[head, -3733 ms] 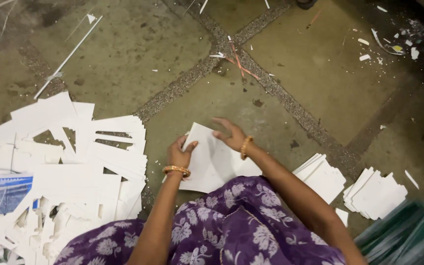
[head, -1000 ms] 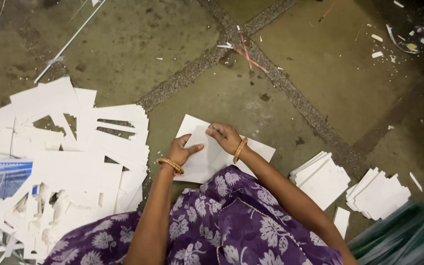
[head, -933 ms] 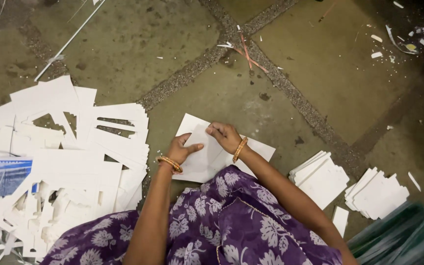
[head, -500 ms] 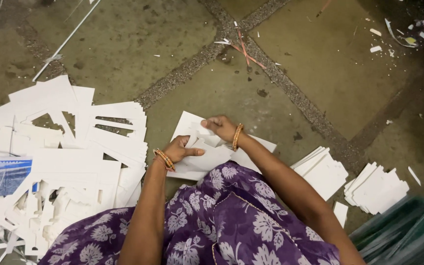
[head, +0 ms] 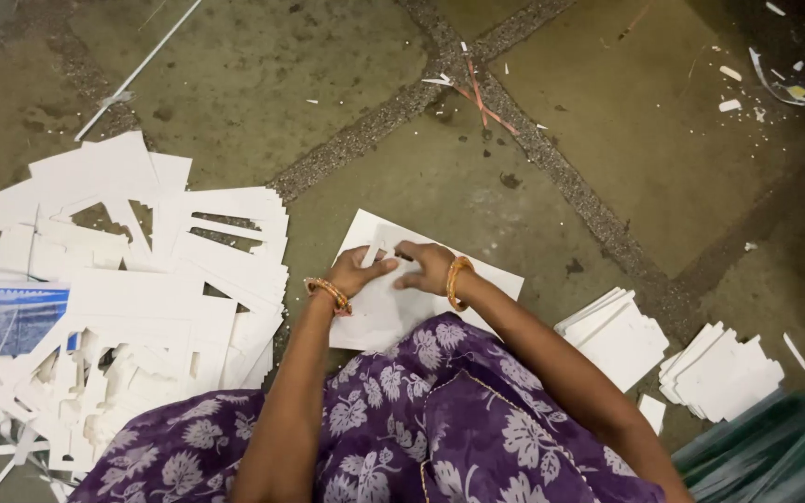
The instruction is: The recorder is separating and sorting pre-cut paper pieces from larger sheets in a manufacturing environment.
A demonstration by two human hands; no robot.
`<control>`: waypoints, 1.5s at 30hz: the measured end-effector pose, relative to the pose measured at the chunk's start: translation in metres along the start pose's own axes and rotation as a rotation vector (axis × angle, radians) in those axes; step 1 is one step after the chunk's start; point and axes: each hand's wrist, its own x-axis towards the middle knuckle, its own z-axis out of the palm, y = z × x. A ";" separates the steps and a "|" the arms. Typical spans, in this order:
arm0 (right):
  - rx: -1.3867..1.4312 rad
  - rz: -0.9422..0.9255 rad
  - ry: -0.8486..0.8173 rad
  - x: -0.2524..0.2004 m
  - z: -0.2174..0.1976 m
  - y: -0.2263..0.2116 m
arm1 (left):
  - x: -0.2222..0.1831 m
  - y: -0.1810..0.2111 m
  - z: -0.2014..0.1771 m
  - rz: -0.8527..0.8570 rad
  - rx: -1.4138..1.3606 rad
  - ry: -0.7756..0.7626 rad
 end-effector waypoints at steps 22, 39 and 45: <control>0.402 0.312 0.353 -0.003 0.028 0.121 | -0.032 -0.071 0.010 0.013 -0.390 0.299; -0.772 -0.112 -0.166 0.033 -0.020 0.000 | -0.018 -0.050 0.053 0.128 -0.471 0.387; -0.567 -0.087 -0.140 0.021 0.037 0.050 | -0.019 -0.060 0.058 0.161 -0.685 0.472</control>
